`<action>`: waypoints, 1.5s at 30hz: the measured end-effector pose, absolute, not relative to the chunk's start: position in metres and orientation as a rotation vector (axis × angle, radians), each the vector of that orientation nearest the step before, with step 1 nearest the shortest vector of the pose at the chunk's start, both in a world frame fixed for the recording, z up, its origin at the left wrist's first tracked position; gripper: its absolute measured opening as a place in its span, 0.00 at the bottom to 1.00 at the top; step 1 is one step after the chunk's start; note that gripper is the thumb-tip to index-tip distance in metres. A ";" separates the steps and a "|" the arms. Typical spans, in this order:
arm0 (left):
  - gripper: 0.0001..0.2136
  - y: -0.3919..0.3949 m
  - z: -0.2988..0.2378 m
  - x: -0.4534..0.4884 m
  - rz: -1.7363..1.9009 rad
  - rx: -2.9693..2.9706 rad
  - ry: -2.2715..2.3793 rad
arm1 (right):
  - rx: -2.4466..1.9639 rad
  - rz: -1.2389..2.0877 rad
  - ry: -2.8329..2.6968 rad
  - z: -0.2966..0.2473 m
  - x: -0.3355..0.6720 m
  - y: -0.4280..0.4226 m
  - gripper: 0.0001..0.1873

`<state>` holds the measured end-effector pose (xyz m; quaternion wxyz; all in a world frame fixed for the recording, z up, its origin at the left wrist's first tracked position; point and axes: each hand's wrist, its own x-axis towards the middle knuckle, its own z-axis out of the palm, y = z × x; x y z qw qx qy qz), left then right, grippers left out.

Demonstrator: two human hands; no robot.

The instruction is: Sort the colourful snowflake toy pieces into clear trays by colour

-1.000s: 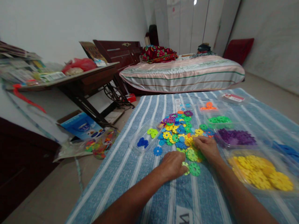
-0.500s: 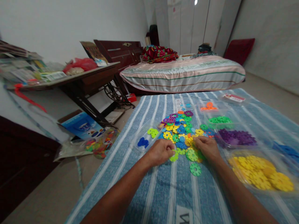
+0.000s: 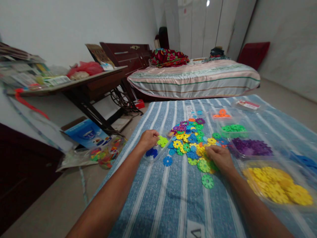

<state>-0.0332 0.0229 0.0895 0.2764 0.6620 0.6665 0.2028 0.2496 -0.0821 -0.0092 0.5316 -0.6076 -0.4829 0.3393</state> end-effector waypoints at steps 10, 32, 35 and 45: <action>0.10 0.040 0.086 -0.031 0.239 2.160 2.037 | -1.476 0.803 -1.149 -0.002 0.248 -0.083 0.22; 0.16 -0.078 0.058 0.066 -0.256 2.498 1.605 | -1.441 0.790 -1.141 -0.010 0.248 -0.079 0.23; 0.18 -0.081 0.057 0.076 -0.210 2.475 1.652 | -1.439 0.783 -1.137 -0.010 0.248 -0.079 0.24; 0.12 -0.069 0.046 0.082 0.051 2.184 1.740 | -1.431 0.784 -1.154 -0.013 0.249 -0.079 0.22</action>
